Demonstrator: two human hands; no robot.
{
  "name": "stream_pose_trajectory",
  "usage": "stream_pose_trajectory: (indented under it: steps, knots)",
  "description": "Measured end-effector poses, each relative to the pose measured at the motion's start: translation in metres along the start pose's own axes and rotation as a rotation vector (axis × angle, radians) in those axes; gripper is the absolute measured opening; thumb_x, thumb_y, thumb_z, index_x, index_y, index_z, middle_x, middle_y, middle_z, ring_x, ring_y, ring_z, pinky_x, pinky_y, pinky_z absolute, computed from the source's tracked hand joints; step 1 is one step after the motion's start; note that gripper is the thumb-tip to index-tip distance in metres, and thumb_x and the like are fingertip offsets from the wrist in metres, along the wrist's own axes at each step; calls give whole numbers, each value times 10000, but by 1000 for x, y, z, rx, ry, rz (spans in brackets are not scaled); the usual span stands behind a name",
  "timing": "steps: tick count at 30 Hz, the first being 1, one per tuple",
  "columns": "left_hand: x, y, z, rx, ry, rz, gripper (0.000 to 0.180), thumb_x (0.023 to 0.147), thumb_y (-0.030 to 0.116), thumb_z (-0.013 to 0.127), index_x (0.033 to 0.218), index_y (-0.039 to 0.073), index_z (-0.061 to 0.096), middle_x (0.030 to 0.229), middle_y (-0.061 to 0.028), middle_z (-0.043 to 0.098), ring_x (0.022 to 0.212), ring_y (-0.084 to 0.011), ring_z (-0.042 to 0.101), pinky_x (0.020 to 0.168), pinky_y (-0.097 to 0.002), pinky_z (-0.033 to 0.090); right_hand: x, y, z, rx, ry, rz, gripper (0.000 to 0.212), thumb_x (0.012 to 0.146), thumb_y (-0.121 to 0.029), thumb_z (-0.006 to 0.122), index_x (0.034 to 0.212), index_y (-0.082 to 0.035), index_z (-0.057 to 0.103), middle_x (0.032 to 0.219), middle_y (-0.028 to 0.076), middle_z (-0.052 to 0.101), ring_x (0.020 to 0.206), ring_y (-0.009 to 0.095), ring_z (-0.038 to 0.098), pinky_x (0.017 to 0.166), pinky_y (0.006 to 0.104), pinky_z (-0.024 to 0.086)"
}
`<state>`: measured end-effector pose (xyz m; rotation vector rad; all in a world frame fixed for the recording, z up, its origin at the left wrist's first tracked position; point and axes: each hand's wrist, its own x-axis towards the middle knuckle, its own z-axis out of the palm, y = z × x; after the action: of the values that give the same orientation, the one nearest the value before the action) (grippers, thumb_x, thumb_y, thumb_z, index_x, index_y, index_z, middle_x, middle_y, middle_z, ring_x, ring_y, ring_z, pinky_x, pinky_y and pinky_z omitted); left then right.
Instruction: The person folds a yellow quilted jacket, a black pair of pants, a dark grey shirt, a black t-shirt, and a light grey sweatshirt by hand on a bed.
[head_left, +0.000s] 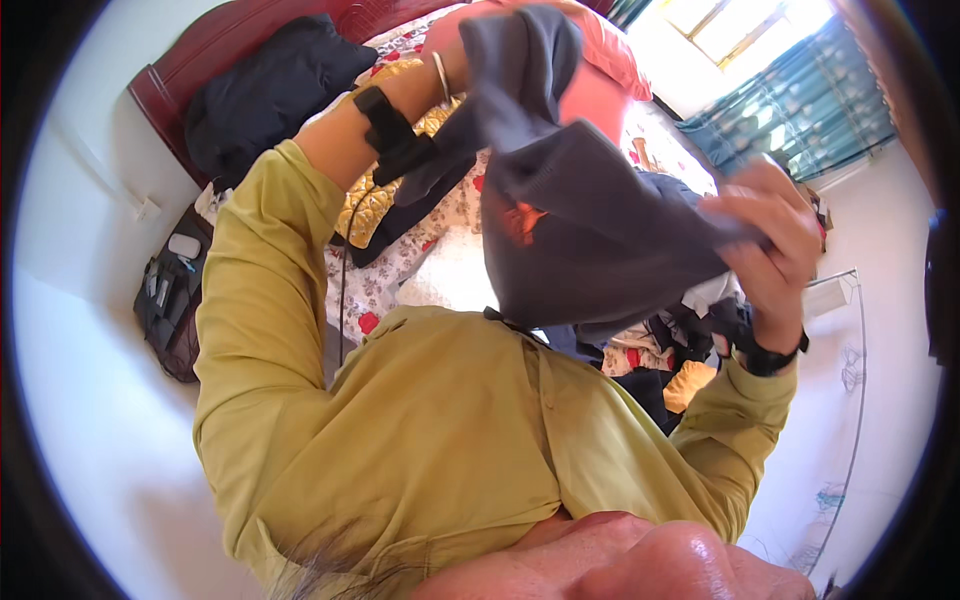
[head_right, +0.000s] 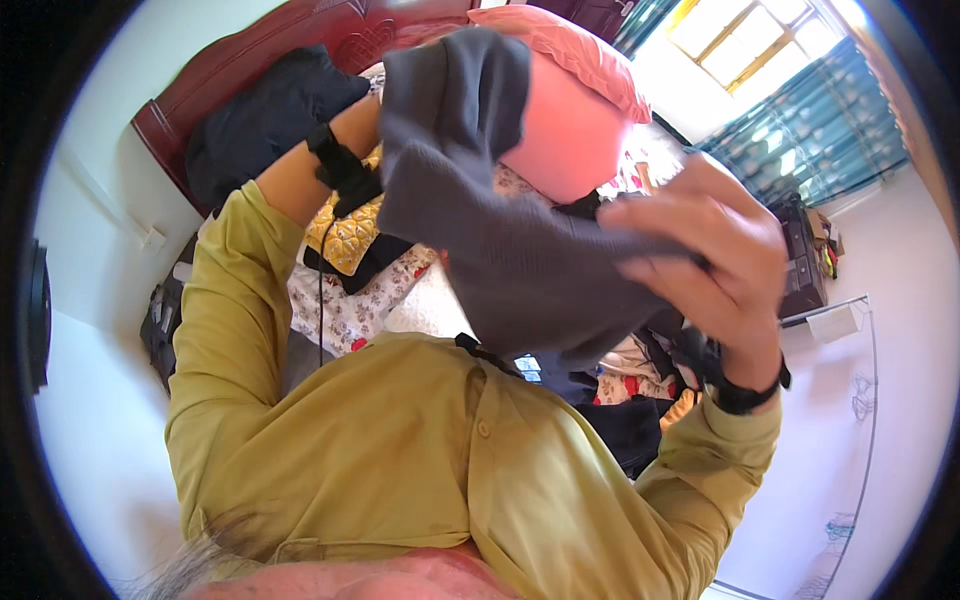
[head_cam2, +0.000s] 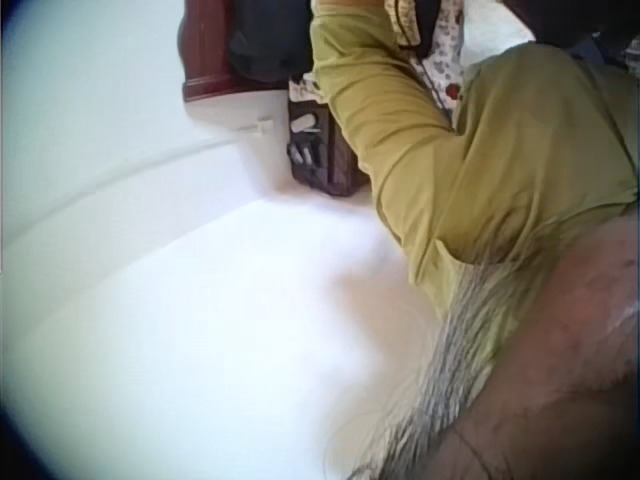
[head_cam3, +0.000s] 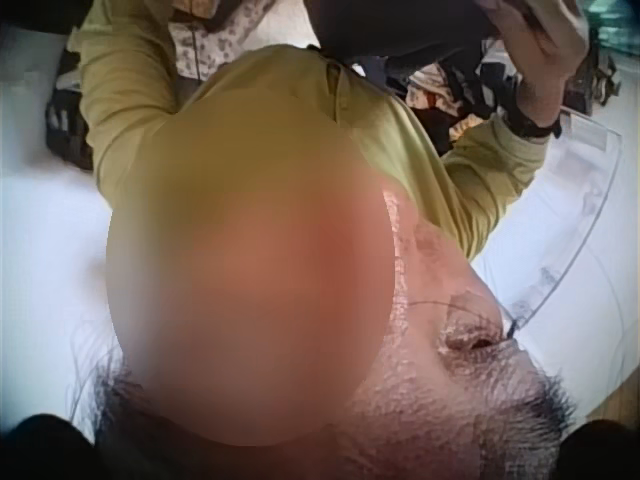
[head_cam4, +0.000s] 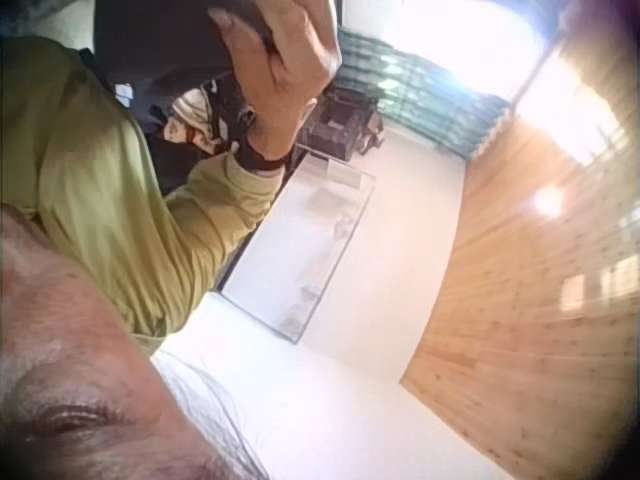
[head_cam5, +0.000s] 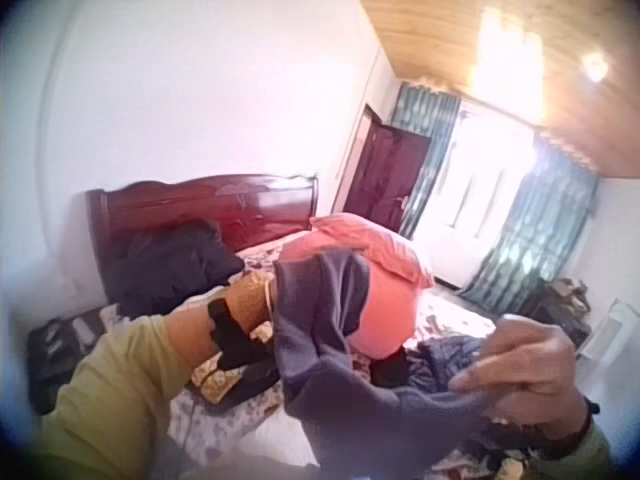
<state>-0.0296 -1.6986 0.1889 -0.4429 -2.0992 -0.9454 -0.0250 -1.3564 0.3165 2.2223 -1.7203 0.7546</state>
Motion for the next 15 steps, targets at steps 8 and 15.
stream_pose_trajectory:
  steps: [8, 15]
  knots:
    - [-4, 118, 67, -1149, -293, -277, 288, 873, 237, 472, 1043, 18, 551, 937, -34, 585, 863, -89, 541, 782, -233, 434, -15, 55, 69, 307, 425, 540, 173, 710, -83, 676, 806, -12, 551, 826, 45, 546, 748, 100, 515, 685, 229, 406]
    - [-15, 96, 63, -937, -565, -402, 559, 776, 185, 614, 1263, 63, 366, 985, -79, 562, 944, -120, 511, 842, -243, 404, -39, 74, 102, 157, 310, 498, 188, 716, -132, 680, 809, -45, 542, 738, 5, 542, 666, 97, 482, 619, 225, 398]
